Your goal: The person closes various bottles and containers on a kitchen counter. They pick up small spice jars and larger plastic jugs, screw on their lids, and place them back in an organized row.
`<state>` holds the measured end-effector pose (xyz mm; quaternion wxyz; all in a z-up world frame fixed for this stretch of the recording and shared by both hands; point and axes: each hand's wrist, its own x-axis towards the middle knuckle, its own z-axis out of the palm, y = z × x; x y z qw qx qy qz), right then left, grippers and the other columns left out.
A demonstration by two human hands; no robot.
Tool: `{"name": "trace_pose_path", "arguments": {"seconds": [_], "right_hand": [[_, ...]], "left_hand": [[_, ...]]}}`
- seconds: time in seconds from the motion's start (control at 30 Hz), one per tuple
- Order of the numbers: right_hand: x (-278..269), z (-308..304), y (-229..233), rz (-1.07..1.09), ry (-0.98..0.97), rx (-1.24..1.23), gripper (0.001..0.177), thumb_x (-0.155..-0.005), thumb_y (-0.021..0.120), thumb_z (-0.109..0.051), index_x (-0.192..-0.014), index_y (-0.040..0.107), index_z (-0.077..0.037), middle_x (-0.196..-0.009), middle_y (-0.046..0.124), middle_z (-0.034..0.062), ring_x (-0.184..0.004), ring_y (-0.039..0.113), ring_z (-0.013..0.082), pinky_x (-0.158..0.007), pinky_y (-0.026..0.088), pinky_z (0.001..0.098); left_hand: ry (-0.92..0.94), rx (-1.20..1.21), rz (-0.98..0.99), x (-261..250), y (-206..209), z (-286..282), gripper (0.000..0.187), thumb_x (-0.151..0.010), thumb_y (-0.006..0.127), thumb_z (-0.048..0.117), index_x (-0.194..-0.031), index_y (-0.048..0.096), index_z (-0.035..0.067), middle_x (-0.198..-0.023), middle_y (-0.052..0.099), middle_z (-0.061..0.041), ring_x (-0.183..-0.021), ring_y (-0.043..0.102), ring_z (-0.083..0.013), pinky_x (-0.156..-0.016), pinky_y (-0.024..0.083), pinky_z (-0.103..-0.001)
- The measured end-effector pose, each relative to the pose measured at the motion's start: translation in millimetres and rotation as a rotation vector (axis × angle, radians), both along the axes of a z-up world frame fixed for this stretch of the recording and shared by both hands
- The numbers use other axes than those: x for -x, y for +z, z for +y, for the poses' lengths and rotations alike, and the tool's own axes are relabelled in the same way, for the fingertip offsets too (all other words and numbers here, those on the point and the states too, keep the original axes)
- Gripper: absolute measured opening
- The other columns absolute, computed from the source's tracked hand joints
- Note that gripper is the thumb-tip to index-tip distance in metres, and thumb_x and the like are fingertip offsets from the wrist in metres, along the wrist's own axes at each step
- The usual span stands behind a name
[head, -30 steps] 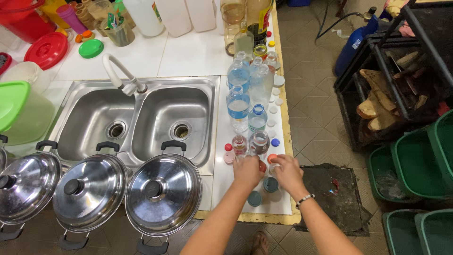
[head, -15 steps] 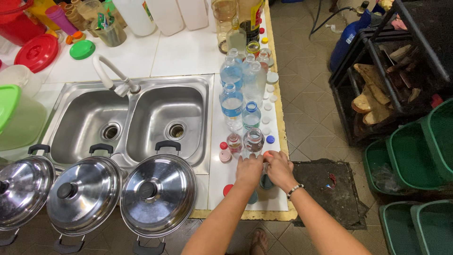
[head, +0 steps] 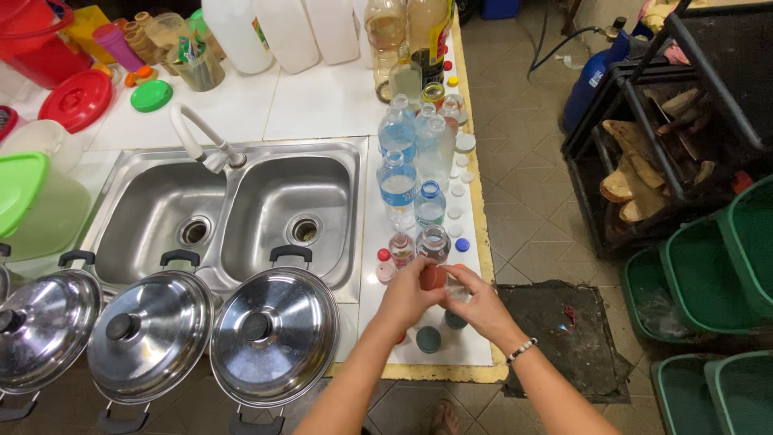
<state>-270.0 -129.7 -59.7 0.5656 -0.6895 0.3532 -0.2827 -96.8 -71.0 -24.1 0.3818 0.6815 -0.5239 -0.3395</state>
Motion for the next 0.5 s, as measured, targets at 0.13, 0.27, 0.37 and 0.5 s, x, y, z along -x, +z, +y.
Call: {"name": "trace_pose_path", "arguments": {"seconds": [0.13, 0.27, 0.37, 0.5], "right_hand": [[0.5, 5.9, 23.7, 0.08, 0.018, 0.123, 0.062, -0.076, 0.082, -0.01, -0.135, 0.062, -0.008, -0.119, 0.065, 0.0067, -0.108, 0.065, 0.0205, -0.095, 0.05, 0.031], [3.1, 7.0, 19.3, 0.132, 0.031, 0.334, 0.061, -0.078, 0.082, -0.011, -0.133, 0.059, -0.003, -0.115, 0.063, 0.0067, -0.104, 0.063, 0.0178, -0.092, 0.052, 0.0319], [4.8, 4.5, 2.0, -0.049, 0.077, 0.179, 0.053, -0.085, 0.078, -0.011, -0.133, 0.058, 0.0, -0.12, 0.063, 0.0059, -0.108, 0.062, 0.0165, -0.093, 0.051, 0.0331], [14.7, -2.2, -17.2, -0.138, 0.069, -0.395, 0.061, -0.094, 0.072, -0.018, -0.15, 0.05, -0.007, -0.11, 0.065, 0.0071, -0.092, 0.058, 0.0189, -0.082, 0.05, 0.0353]], "left_hand": [[-0.049, -0.029, 0.238, -8.8, 15.0, -1.8, 0.056, -0.076, 0.084, 0.028, -0.121, 0.065, 0.001, -0.094, 0.075, -0.015, -0.076, 0.074, -0.0219, -0.067, 0.059, -0.037], [0.09, -0.299, 0.345, -6.8, 10.3, -3.7, 0.052, -0.093, 0.075, 0.039, -0.113, 0.071, -0.009, -0.085, 0.072, -0.014, -0.059, 0.067, -0.0166, -0.057, 0.057, -0.038], [0.045, -0.243, 0.055, -8.1, 1.9, -4.1, 0.052, -0.099, 0.072, 0.045, -0.112, 0.075, -0.006, -0.085, 0.077, -0.015, -0.064, 0.07, -0.0182, -0.064, 0.056, -0.035], [-0.372, 0.302, 0.192, -20.0, 1.3, -6.9, 0.057, -0.09, 0.078, 0.025, -0.138, 0.062, -0.003, -0.115, 0.069, -0.018, -0.095, 0.068, -0.0205, -0.079, 0.057, -0.038]]}}
